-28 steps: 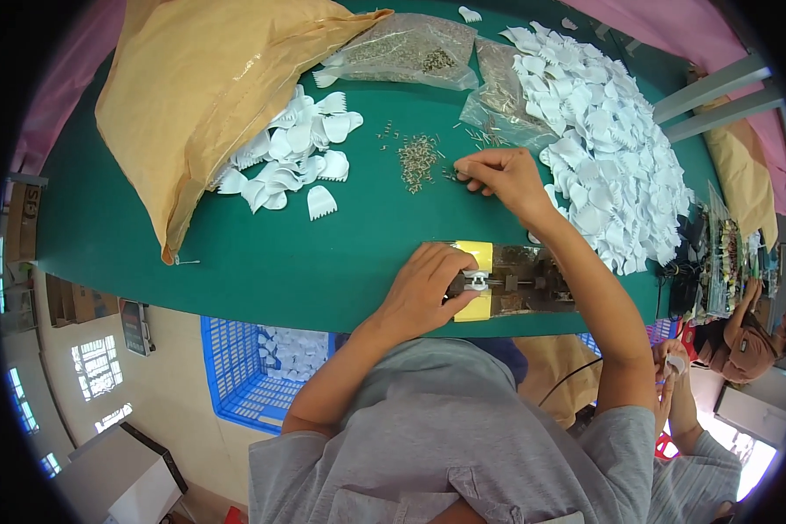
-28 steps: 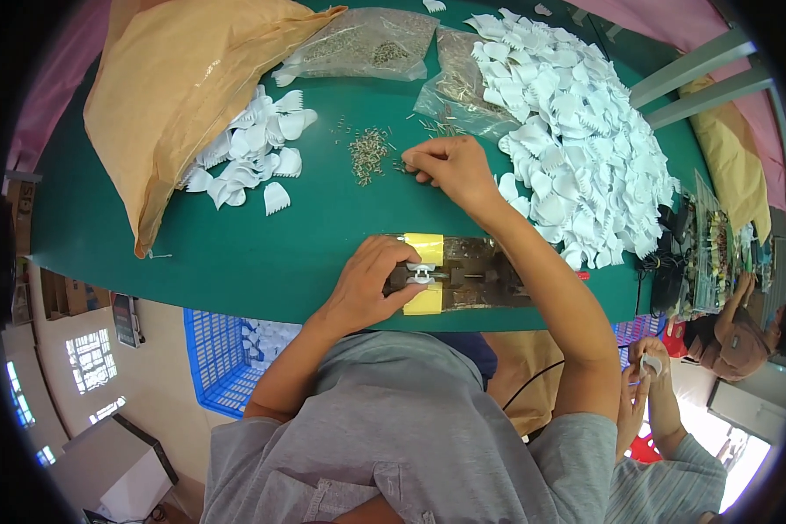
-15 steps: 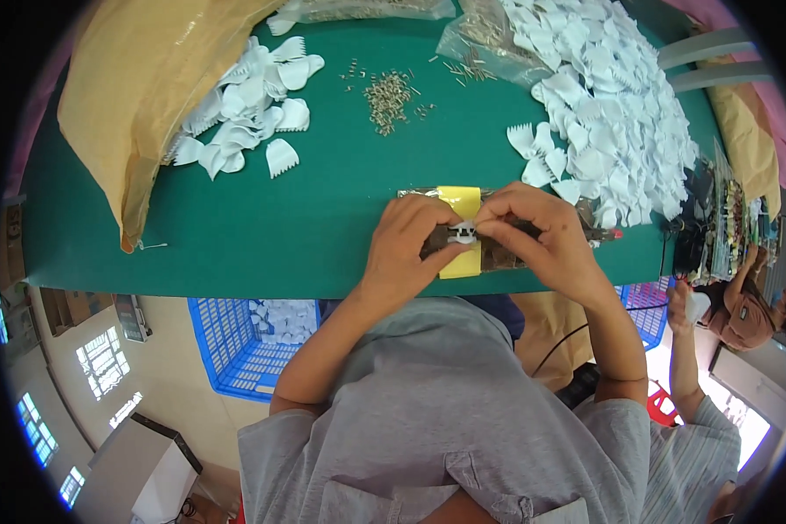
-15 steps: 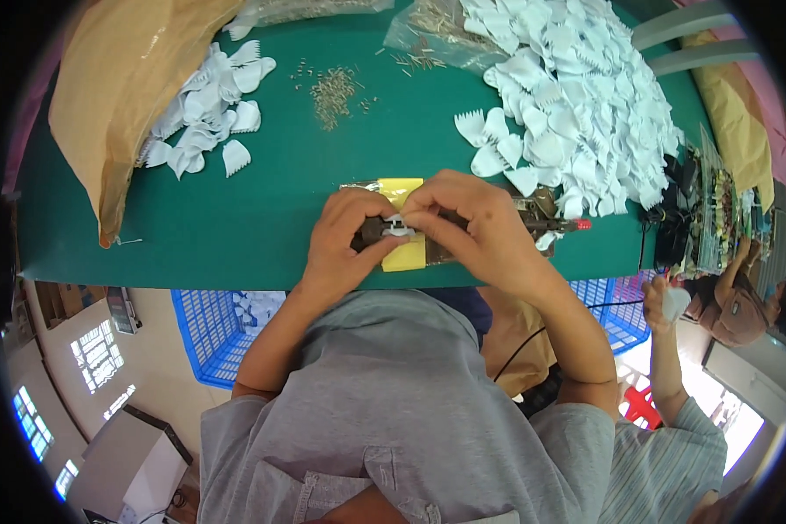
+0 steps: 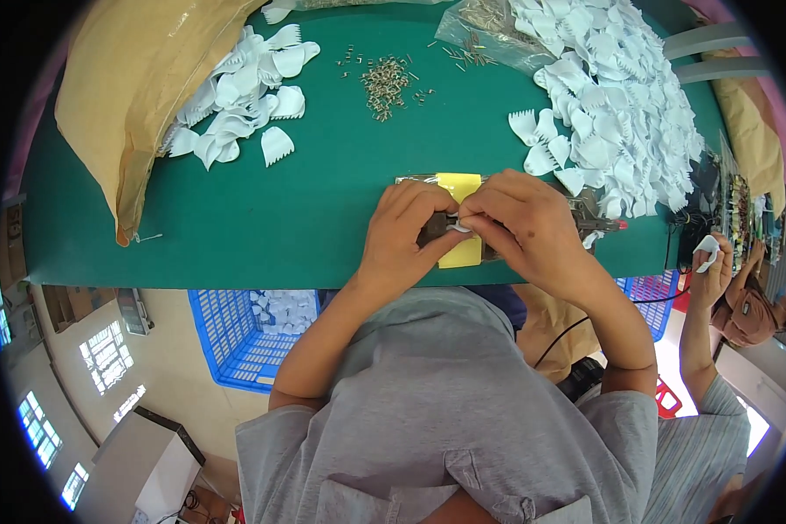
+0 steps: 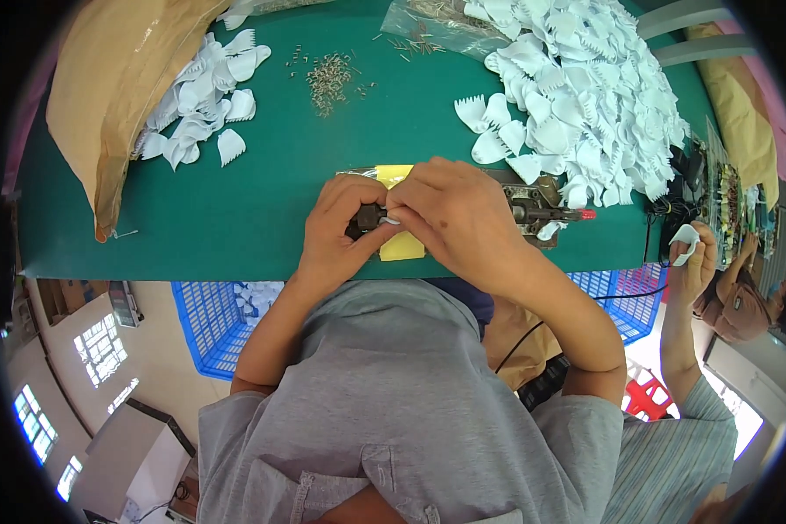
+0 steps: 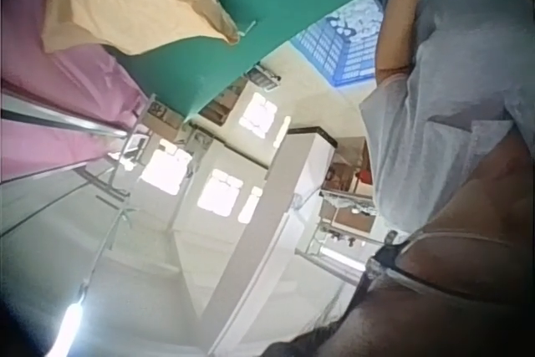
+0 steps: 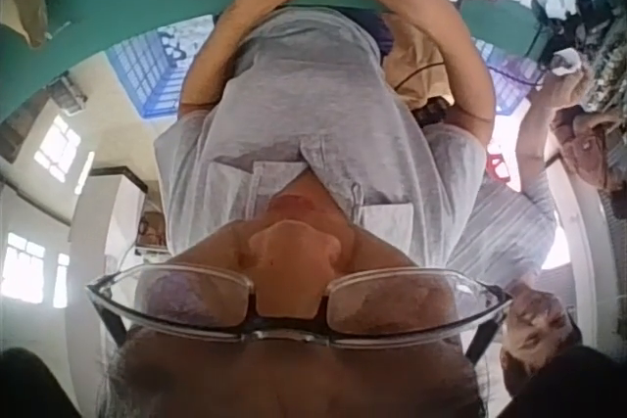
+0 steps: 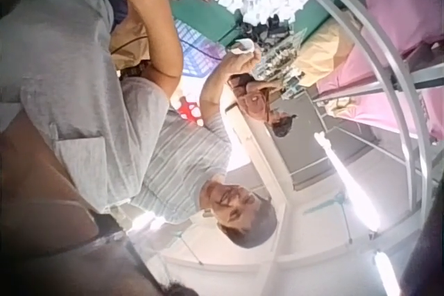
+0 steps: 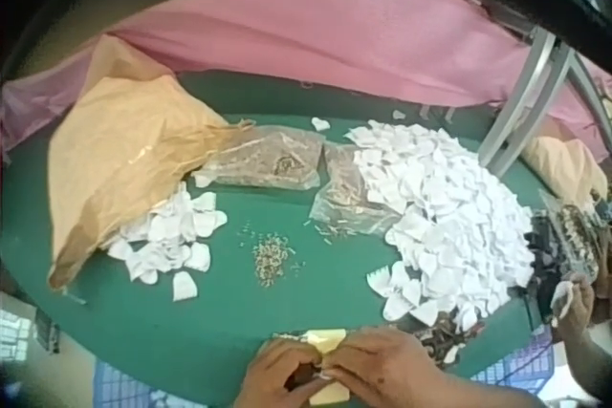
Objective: The person assembles white petal-like components with metal pins using a manual assembly jig.
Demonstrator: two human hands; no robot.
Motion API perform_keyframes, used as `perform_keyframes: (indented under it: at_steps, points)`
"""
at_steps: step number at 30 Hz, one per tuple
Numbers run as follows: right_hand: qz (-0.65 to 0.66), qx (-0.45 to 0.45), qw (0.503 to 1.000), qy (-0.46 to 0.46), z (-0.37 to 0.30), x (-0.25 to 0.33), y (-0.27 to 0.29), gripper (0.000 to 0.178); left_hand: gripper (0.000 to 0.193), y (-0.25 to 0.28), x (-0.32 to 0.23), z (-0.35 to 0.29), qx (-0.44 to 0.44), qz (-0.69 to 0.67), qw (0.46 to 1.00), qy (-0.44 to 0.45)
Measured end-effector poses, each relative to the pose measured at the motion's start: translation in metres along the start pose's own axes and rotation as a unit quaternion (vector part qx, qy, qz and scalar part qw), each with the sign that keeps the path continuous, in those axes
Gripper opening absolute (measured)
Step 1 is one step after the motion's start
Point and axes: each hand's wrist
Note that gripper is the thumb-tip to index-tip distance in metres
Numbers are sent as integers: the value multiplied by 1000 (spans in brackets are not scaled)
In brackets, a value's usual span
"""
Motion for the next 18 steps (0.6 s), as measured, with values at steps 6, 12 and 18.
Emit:
perform_keyframes:
  at_steps: [6,12,18]
  points:
    - [40,-116,992,-10,-17,-5,-18,12,32,1,-1,0,3,-5,1000,3]
    - [36,-159,986,-13,-21,-3,-26,19,32,1,0,1,4,-4,1000,1]
    - [183,-104,960,-185,-8,-8,-11,40,30,3,0,1,8,3,1000,4]
Point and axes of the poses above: each hand's wrist, its own z-axis towards the middle knuckle, its own y-axis out of the back of the hand, x = y × z, and after that the axes turned 12 degrees about z, right-handed
